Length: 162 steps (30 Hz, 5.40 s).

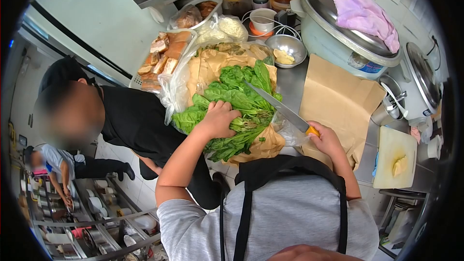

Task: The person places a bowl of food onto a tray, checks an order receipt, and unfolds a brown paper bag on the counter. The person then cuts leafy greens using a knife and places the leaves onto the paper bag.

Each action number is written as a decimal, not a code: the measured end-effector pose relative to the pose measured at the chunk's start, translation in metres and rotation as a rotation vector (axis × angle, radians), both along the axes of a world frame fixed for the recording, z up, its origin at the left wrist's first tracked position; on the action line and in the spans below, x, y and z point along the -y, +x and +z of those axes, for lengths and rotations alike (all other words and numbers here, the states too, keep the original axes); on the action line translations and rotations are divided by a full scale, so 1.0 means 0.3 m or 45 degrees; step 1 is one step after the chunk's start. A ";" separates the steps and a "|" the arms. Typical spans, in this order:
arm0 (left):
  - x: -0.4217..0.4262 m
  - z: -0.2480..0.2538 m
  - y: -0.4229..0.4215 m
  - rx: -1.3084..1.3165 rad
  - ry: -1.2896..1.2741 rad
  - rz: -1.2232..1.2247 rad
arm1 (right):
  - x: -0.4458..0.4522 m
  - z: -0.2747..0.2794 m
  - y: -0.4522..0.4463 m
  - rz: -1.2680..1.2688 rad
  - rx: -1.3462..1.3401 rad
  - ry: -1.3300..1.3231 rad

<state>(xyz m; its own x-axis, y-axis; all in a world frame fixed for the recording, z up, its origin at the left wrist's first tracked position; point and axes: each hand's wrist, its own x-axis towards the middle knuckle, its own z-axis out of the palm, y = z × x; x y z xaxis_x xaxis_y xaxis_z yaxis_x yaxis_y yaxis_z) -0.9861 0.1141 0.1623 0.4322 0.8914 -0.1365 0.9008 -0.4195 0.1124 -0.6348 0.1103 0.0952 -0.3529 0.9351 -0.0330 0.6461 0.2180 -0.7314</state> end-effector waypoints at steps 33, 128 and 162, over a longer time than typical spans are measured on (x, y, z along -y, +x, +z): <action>-0.115 0.134 -0.404 1.839 -0.341 0.623 | 0.028 0.042 0.005 0.026 -0.198 -0.049; -0.390 0.046 -0.301 1.181 0.105 0.773 | -0.209 0.134 -0.428 0.494 -1.372 -1.795; -0.188 0.567 -0.215 1.780 0.691 0.407 | -0.198 0.365 0.058 -0.142 -0.653 -0.117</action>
<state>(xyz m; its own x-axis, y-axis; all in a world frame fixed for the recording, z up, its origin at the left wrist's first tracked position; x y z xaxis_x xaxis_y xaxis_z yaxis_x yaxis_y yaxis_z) -1.0506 0.1704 0.3323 -0.2793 0.7757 0.5659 0.2655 -0.5040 0.8219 -0.6175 0.1697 0.2047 -0.2440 0.9692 0.0339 0.2157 0.0883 -0.9725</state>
